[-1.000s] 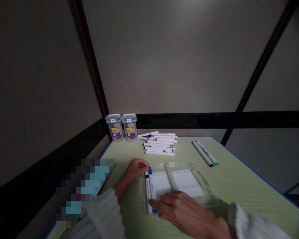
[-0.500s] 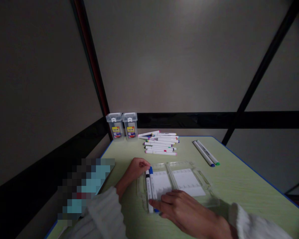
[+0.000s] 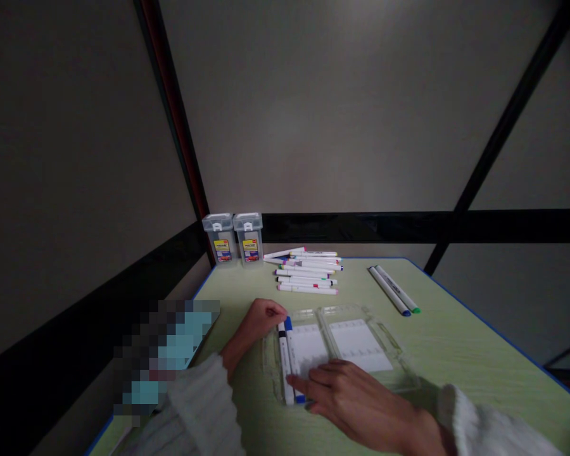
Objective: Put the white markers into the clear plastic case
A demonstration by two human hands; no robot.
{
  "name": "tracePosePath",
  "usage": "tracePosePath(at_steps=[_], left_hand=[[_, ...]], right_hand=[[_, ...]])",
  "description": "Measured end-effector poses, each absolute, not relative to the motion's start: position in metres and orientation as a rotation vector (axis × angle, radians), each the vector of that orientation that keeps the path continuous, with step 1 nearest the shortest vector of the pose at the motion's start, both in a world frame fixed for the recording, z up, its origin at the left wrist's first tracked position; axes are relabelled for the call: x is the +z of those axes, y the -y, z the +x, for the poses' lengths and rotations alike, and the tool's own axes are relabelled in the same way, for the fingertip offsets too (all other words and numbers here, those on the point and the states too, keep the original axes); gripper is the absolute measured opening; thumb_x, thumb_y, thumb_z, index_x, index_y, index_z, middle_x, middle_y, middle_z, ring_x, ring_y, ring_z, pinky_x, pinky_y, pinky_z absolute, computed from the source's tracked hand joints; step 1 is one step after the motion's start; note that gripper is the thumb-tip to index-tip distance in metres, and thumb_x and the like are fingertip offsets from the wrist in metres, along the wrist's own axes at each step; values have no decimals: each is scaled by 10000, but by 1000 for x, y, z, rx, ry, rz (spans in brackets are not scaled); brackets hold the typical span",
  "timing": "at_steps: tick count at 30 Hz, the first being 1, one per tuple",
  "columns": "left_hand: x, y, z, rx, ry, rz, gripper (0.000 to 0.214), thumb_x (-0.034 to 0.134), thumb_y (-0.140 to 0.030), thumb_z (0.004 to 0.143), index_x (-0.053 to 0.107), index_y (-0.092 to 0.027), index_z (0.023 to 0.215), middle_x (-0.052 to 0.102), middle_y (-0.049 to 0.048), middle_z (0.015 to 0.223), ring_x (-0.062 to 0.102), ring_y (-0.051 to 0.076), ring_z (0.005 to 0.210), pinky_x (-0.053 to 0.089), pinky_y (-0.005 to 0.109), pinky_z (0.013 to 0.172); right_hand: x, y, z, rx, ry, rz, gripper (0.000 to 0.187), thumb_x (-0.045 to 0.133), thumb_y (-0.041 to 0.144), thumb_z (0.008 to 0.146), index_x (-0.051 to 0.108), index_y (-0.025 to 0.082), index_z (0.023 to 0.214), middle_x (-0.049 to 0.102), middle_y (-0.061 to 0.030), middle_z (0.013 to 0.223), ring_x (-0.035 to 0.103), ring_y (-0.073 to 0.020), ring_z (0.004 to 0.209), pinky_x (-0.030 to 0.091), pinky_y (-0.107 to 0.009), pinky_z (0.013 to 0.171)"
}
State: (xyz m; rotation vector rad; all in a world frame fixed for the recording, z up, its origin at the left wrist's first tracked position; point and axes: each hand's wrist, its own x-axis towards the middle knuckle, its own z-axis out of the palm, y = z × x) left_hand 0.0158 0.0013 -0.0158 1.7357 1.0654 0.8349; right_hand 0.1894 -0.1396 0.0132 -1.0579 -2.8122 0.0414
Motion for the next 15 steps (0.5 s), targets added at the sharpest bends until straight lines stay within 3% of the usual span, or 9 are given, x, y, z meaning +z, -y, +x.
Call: tracePosePath(at_steps=[9,15], left_hand=[[-13,-1,14,778,-1037,1746,120,629,-190,542,624,-92,612,666,74,710,585,146,654,440,248,627],[-6,1,6,617,-1026,1796,313,719,-208,452,617,-92,725,647,86,859,566,152,720,405,232,602]], right_hand=[[15,141,189,116,2808,-1094,378,432,282,876,383,232,1248,620,-15,941,584,-189,794,428,-308,685],[14,140,189,127,2812,-1088,383,436,278,873,387,223,1249,620,-22,952,583,-188,799,431,-307,695]])
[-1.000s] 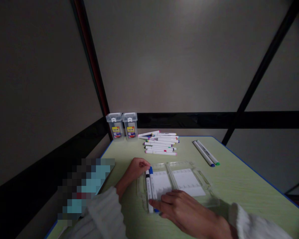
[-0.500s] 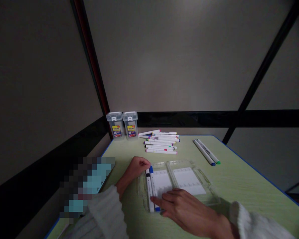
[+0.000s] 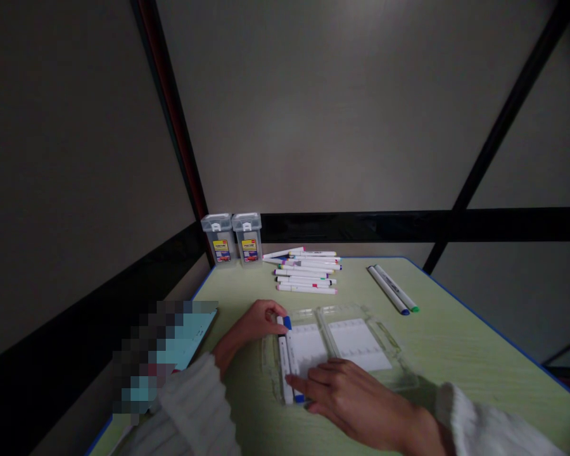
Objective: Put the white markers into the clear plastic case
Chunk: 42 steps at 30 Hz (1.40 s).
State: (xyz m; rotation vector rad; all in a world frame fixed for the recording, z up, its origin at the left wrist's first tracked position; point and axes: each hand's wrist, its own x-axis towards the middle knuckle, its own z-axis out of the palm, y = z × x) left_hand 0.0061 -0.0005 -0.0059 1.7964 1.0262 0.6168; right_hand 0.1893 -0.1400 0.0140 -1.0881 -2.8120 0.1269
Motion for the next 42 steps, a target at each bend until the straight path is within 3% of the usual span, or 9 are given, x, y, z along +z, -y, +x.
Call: tracePosePath(at_steps=[6,19,32,42], left_hand=[[-1,2,1,555,-985,1832,411,750,-197,415,620,-109,795,637,65,887,547,164,800,388,244,685],[-3,1,1,570,-970,1795,375,717,-189,457,619,-98,807,631,78,888,546,168,785,390,251,667],[-2,2,2,587,-970,1804,292,679,-222,502,622,-92,756,641,75,812,542,122,646,396,223,579],[-6,-1,2,618,-949,1807,211,690,-202,480,606,-99,644,649,104,860,577,174,757,403,236,604]], right_hand=[[14,140,189,122,2814,-1091,374,417,281,881,388,221,1249,619,-24,950,582,-188,794,434,-309,685],[16,140,188,68,2825,-1070,374,430,278,877,402,207,1243,622,-28,913,581,-183,768,427,-306,678],[14,140,190,9,2790,-1077,342,463,296,855,465,180,1177,629,-48,919,583,-198,787,437,-325,694],[15,141,190,83,2798,-1062,315,446,307,864,497,172,1145,629,-34,908,580,-191,793,438,-330,701]])
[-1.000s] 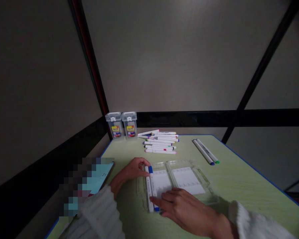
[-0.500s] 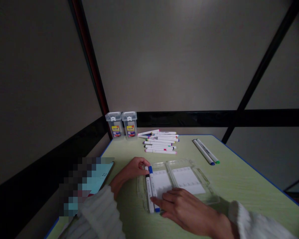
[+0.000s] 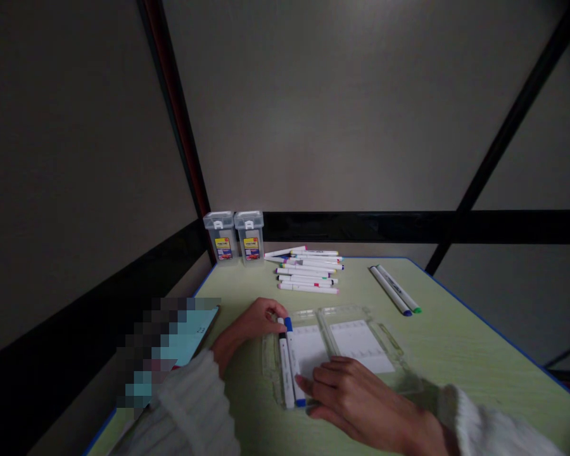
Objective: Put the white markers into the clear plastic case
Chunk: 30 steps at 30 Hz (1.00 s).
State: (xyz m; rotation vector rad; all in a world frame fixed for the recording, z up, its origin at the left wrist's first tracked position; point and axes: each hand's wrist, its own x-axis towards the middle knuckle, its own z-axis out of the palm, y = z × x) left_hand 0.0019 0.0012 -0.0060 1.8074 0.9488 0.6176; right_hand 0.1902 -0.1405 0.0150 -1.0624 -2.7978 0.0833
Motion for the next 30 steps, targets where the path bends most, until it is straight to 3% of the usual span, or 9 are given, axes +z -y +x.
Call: tracePosePath(at_steps=[10,18,23,30], left_hand=[[-5,-1,4,639,-984,1774,229,694,-190,461,647,-98,666,673,88,791,584,163,713,427,242,628],[-7,-1,17,850,-1090,1763,164,544,-260,636,627,-119,654,654,37,669,569,143,673,433,246,646],[-2,-5,22,1062,-1166,1757,191,422,-257,685,534,-146,576,571,4,600,518,119,626,416,232,638],[1,-13,23,1184,-1239,1779,187,385,-273,697,466,-166,566,476,-20,559,458,106,588,379,216,598]], right_hand=[[13,140,190,31,2755,-1089,333,472,352,849,510,182,1133,636,-41,888,586,-192,780,436,-325,702],[10,137,189,-11,2724,-1075,341,480,375,841,520,175,1114,636,-39,846,586,-186,755,431,-320,688],[11,137,188,-13,2738,-1085,330,487,354,842,504,186,1125,638,-30,869,590,-190,770,433,-324,703],[12,138,187,-19,2731,-1065,270,473,318,854,521,189,1086,640,-27,854,597,-181,751,438,-306,686]])
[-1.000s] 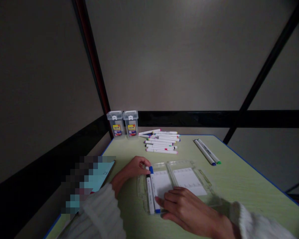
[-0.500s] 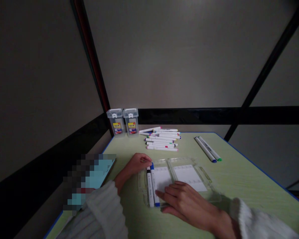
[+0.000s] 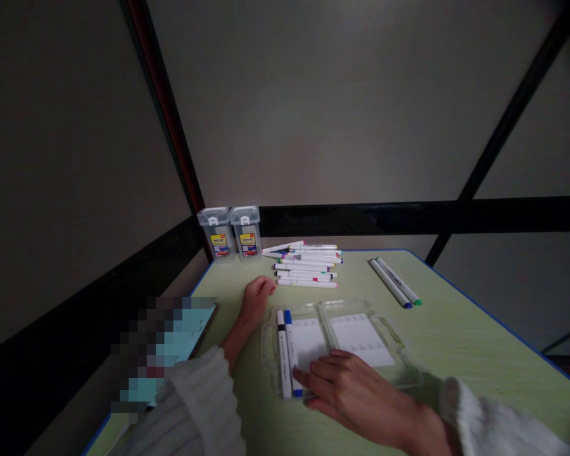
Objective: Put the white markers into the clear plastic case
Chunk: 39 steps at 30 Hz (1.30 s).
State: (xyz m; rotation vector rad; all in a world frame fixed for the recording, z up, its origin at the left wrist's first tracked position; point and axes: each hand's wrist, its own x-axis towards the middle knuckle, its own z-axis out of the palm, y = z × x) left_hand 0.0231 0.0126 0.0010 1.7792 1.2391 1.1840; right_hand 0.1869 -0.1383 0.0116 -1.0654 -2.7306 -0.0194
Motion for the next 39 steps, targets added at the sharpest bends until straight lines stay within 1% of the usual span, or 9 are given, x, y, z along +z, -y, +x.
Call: tracePosePath(at_steps=[6,12,16,18,21,24,30,39], left_hand=[[-11,-32,25,1245,-1251,1754,164,405,-259,695,479,-162,586,476,-27,539,462,104,563,367,217,572],[-15,-45,31,1253,-1271,1727,142,463,-232,690,525,-140,601,502,-21,553,481,102,559,377,216,560],[-12,-42,34,1215,-1274,1863,72,516,-124,637,587,-128,648,583,20,709,530,116,664,409,219,599],[-12,-40,33,1155,-1262,1950,154,515,-64,614,619,-129,706,608,42,806,553,135,752,424,229,635],[-14,-39,32,1089,-1230,2036,252,496,-6,603,641,-132,766,621,62,899,558,161,875,435,253,722],[-16,-40,32,1072,-1235,2056,296,486,19,600,646,-123,806,623,74,940,560,165,902,438,267,763],[-19,-43,32,1058,-1293,2070,312,512,21,583,648,-107,834,633,67,903,572,148,813,455,268,729],[-21,-40,31,1042,-1260,2047,262,556,4,563,662,-124,766,647,51,835,577,141,796,447,258,713]], right_hand=[[12,138,185,-11,2756,-1084,266,498,295,840,516,198,1087,642,-19,854,597,-182,744,438,-302,677],[13,138,185,27,2751,-1106,280,497,291,839,508,203,1105,638,-13,886,595,-188,770,442,-319,699],[13,139,185,45,2758,-1110,287,501,286,837,502,203,1112,636,-13,884,593,-186,769,442,-322,704],[13,139,185,44,2768,-1113,288,497,283,840,498,202,1115,636,-15,881,592,-186,763,440,-321,700],[14,139,185,53,2772,-1126,288,501,275,838,498,204,1116,636,-16,877,592,-186,766,436,-317,706],[14,138,185,58,2771,-1127,285,499,278,839,497,207,1115,636,-14,878,594,-188,767,437,-323,712],[14,138,186,62,2774,-1119,293,483,267,847,482,205,1133,634,-13,895,593,-186,773,444,-329,709],[14,140,187,73,2764,-1124,291,463,270,857,478,211,1141,630,-21,914,590,-190,792,448,-338,719]])
